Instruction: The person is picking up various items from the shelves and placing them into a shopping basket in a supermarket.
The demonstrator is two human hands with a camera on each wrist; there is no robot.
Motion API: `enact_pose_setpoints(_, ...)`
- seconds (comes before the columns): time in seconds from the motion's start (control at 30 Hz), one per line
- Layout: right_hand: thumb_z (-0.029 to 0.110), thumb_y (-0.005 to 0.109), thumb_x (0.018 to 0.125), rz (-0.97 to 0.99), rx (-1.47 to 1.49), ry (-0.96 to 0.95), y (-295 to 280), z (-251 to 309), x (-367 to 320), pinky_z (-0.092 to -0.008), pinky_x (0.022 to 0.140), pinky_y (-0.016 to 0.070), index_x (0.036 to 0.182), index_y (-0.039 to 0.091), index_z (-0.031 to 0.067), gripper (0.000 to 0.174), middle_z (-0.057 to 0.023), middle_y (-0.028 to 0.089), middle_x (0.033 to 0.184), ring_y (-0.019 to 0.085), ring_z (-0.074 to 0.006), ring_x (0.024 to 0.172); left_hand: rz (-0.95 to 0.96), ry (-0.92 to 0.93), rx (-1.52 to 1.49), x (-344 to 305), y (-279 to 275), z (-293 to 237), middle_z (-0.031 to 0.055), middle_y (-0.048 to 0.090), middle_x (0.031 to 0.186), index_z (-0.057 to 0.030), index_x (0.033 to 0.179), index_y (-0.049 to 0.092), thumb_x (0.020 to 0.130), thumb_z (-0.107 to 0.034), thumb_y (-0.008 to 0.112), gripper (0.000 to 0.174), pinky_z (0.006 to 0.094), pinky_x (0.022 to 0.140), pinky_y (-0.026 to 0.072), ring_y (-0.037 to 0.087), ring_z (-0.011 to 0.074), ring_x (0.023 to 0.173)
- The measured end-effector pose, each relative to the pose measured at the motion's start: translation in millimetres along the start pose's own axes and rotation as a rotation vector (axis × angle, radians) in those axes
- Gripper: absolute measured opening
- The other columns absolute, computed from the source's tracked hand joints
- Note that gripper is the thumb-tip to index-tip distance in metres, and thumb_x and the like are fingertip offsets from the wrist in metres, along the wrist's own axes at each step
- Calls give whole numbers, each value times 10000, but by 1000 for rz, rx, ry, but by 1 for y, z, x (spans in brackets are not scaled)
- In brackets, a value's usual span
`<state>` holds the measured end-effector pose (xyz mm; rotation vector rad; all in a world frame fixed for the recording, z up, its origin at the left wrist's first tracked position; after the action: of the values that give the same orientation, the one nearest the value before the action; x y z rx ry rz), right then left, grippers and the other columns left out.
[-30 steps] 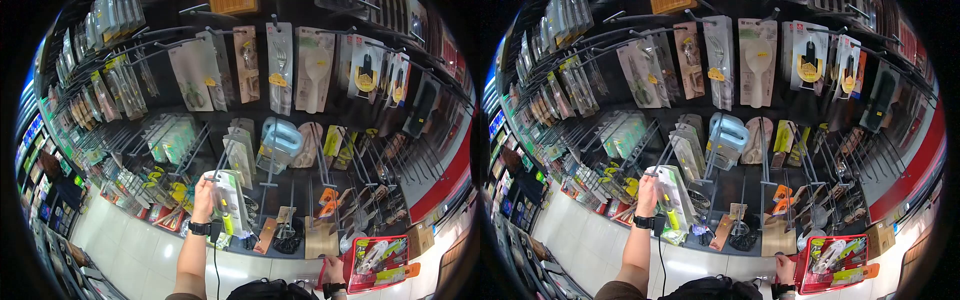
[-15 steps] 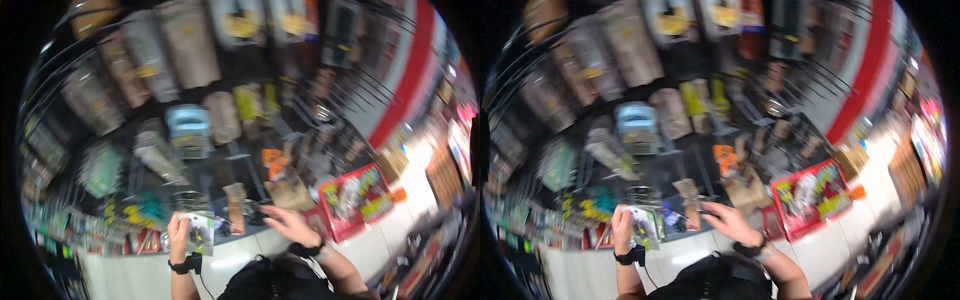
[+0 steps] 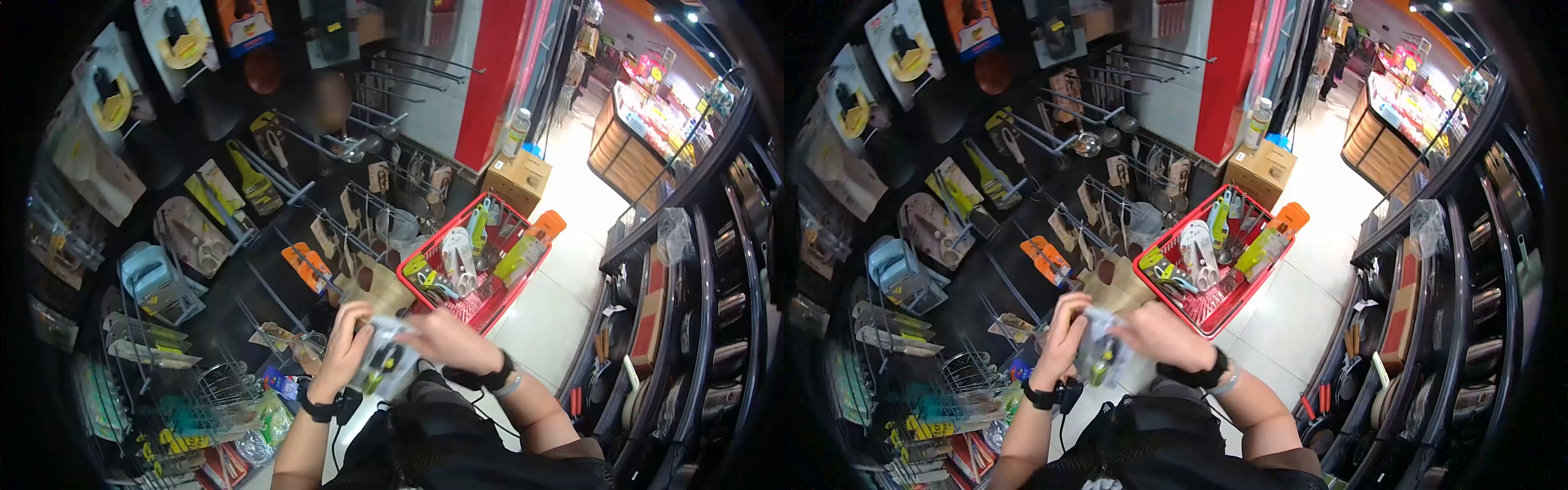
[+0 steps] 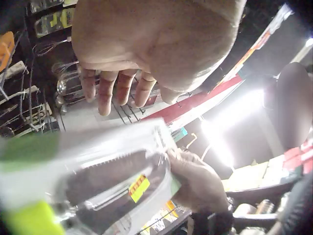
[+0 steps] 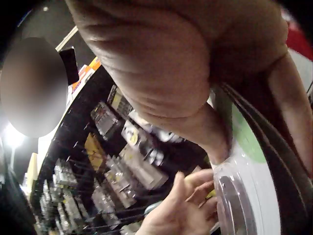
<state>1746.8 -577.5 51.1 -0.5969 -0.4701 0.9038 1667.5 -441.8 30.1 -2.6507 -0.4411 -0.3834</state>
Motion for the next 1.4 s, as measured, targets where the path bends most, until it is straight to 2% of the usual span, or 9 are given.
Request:
enact_pose_setpoints(0.17,182,618,813,-536,-117,301,-115,-95,-50,-327,407,359,662,568,-44,277,-165,484,480,447,-188,390,-47,-182,-183,5,3,29,101,556,1013,7,1118,461,918,-117,445,236,298,845,421,552,182,932)
enact_pose_setpoints(0.27,198,627,801,-700,-109,457,-142,-167,-71,-356,418,363,631,556,-51,310,-185,488,483,468,-239,394,-42,-289,-220,-3,7,53,98,592,974,9,1106,464,932,-145,451,232,278,806,446,579,160,882)
enact_pose_setpoints(0.33,217,625,792,-806,-245,501,-151,-200,-78,-402,452,391,617,554,-56,332,-218,509,515,516,-329,438,-51,-368,-214,-11,10,72,98,604,934,3,1089,476,920,-138,478,220,262,766,461,588,146,835)
enact_pose_setpoints(0.47,229,613,787,-840,-440,616,-136,-258,-74,-465,549,446,636,581,-45,314,-241,546,578,566,-417,581,8,-406,7,-14,18,82,80,619,841,4,1031,533,887,-112,519,185,264,714,473,588,129,785)
enact_pose_setpoints(0.63,223,598,799,-798,-478,699,-102,-320,-67,-466,586,468,667,597,-34,290,-242,578,649,580,-413,626,111,-398,123,-15,31,79,107,612,865,3,1019,550,855,-134,567,215,269,693,470,594,159,755)
enact_pose_setpoints(0.83,194,575,812,-722,-528,631,-72,-343,-45,-475,604,482,690,597,-21,248,-237,590,666,589,-406,643,188,-488,111,-30,43,98,135,620,889,4,1026,555,847,-138,580,230,293,700,485,617,199,809)
enact_pose_setpoints(0.93,191,582,802,-684,-492,673,-62,-357,-44,-469,608,483,685,604,-20,242,-246,588,666,594,-406,653,184,-521,112,-38,44,109,96,613,873,2,1030,560,853,-145,579,230,269,680,482,597,152,788)
enact_pose_setpoints(1.23,243,628,760,-730,-295,998,-74,-415,-94,-473,706,472,756,641,-49,292,-278,597,746,598,-425,755,142,-502,200,-48,35,106,114,625,868,6,1018,567,849,-147,582,228,283,696,494,626,188,788)
enact_pose_setpoints(1.4,225,558,814,-827,-373,963,-77,-392,-101,-487,692,467,749,629,-39,281,-275,596,738,585,-440,739,137,-562,194,-52,32,106,115,626,871,3,1022,572,846,-143,586,230,280,719,497,626,175,804)
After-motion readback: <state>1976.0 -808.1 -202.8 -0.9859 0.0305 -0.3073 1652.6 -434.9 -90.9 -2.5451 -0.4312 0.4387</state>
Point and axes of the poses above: each hand's wrist, its own x-axis towards the middle knuckle, its own y-axis out of the palm, z = x × y, the point moved 9 cm from there along x, towards the middle knuckle
